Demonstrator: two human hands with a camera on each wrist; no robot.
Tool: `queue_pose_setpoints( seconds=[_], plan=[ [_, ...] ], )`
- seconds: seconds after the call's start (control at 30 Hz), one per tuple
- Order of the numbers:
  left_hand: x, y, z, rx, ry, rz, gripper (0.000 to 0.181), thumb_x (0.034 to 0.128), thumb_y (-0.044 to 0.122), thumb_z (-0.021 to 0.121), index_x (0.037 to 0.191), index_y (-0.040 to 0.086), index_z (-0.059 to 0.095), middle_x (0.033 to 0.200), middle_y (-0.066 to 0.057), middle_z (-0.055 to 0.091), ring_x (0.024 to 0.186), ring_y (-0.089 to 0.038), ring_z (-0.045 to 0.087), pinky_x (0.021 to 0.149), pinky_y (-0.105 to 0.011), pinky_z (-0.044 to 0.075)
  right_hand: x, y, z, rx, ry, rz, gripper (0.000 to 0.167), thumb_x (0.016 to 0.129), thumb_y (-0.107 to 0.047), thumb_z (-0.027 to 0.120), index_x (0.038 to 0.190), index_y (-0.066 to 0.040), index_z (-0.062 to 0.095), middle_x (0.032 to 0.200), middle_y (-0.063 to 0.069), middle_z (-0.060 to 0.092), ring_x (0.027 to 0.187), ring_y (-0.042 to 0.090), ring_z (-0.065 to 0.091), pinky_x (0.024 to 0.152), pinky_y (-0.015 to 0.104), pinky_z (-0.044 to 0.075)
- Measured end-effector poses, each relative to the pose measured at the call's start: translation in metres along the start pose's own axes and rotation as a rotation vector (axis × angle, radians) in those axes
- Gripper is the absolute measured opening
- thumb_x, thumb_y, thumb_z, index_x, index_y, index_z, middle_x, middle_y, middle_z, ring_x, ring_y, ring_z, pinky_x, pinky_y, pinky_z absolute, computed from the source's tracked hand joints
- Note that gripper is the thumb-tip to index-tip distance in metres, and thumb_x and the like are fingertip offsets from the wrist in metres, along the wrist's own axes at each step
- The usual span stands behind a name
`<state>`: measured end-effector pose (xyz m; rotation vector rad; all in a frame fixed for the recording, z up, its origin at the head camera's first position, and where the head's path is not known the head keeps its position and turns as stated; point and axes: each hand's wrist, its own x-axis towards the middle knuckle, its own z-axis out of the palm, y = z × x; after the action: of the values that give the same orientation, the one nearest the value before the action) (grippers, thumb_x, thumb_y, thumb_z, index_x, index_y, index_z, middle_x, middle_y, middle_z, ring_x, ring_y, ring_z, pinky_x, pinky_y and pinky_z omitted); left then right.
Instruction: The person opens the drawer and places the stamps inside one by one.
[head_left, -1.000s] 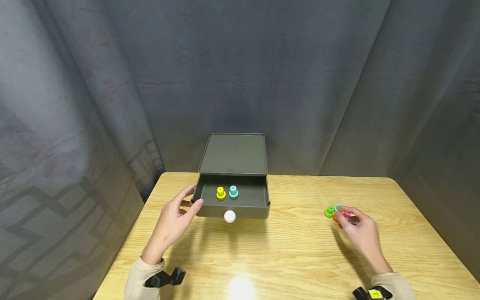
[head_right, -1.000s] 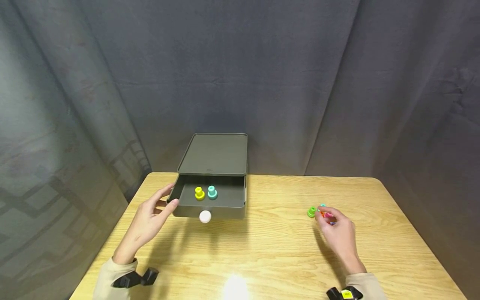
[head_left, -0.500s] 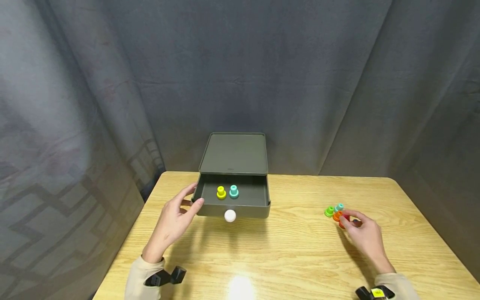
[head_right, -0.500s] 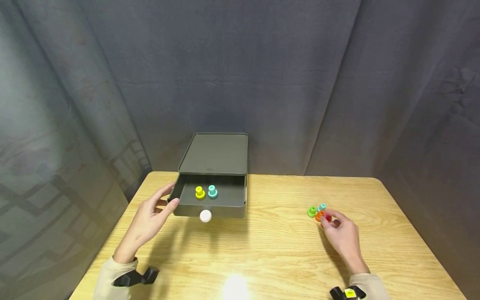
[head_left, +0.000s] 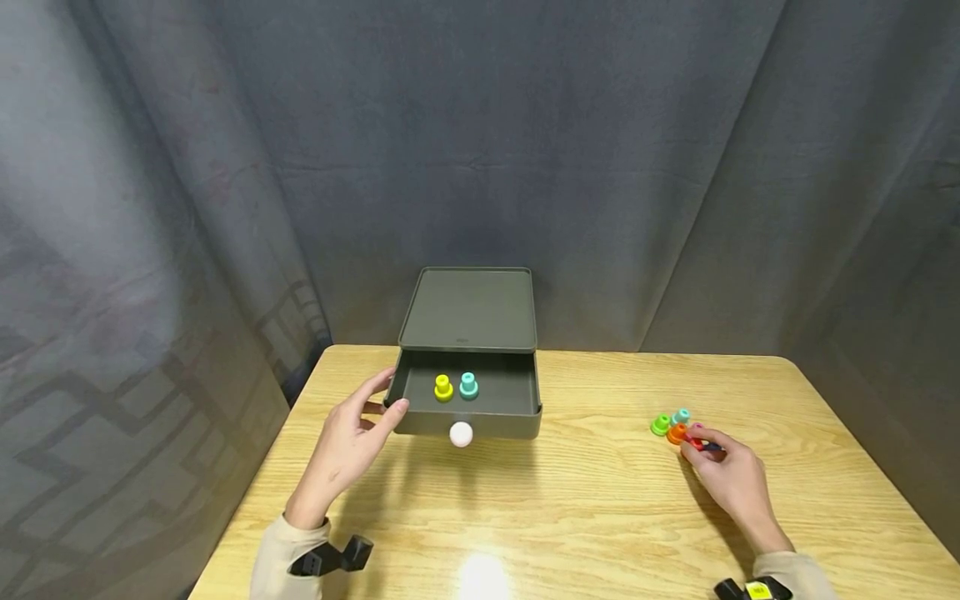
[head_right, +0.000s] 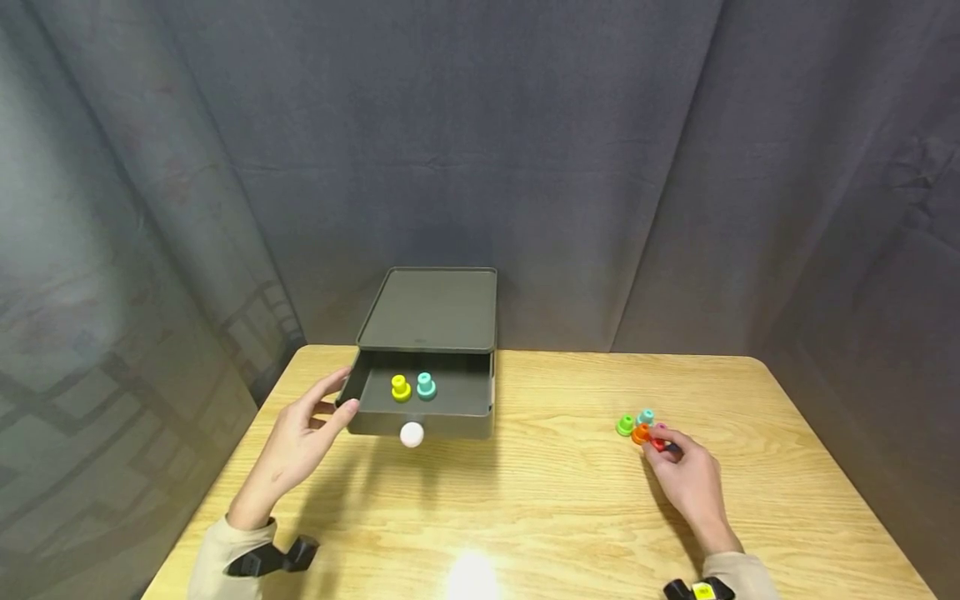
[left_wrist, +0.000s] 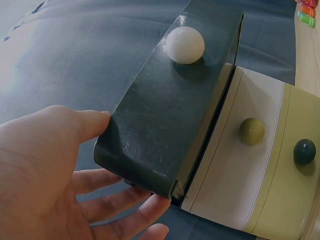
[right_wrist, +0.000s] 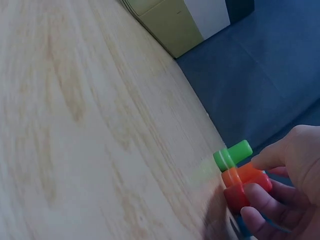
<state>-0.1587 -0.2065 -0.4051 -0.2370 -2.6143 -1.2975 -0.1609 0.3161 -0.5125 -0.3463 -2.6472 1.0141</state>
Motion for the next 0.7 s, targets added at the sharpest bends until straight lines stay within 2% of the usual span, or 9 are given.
queue_pose_setpoints(
  seconds=[0.2, 0.47, 0.7],
  plan=[
    [0.0001, 0.0004, -0.0003, 0.007, 0.005, 0.005, 0.056, 0.1052, 0.034, 0.069, 0.157, 0.018, 0.054, 0.149, -0.015, 0.064, 0.108, -0.025, 0.071, 0.085, -0.030, 0.058, -0.0008, 0.0014, -0.0009, -0.008, 0.004, -0.002, 0.031, 0.095, -0.020, 0.077, 0.119, -0.001, 0.079, 0.122, 0.027, 0.075, 0.073, -0.019, 0.049, 0.064, 0.009, 0.042],
    [-0.0007, 0.0000, 0.0012, 0.004, 0.003, 0.000, 0.057, 0.1050, 0.034, 0.070, 0.157, 0.017, 0.054, 0.149, -0.015, 0.064, 0.108, -0.026, 0.072, 0.085, -0.031, 0.058, -0.0028, 0.0037, -0.0001, 0.000, 0.040, -0.023, 0.026, 0.093, -0.017, 0.080, 0.112, -0.001, 0.081, 0.089, 0.014, 0.081, 0.068, -0.016, 0.052, 0.063, 0.013, 0.040],
    [-0.0003, 0.0009, 0.0009, 0.006, 0.002, 0.001, 0.057, 0.1054, 0.034, 0.069, 0.157, 0.017, 0.053, 0.150, -0.015, 0.063, 0.109, -0.026, 0.072, 0.085, -0.030, 0.058, -0.0033, 0.0020, -0.0004, -0.011, 0.042, -0.026, 0.025, 0.093, -0.015, 0.080, 0.113, 0.000, 0.081, 0.097, 0.019, 0.081, 0.070, -0.015, 0.051, 0.061, 0.015, 0.041]
  ],
)
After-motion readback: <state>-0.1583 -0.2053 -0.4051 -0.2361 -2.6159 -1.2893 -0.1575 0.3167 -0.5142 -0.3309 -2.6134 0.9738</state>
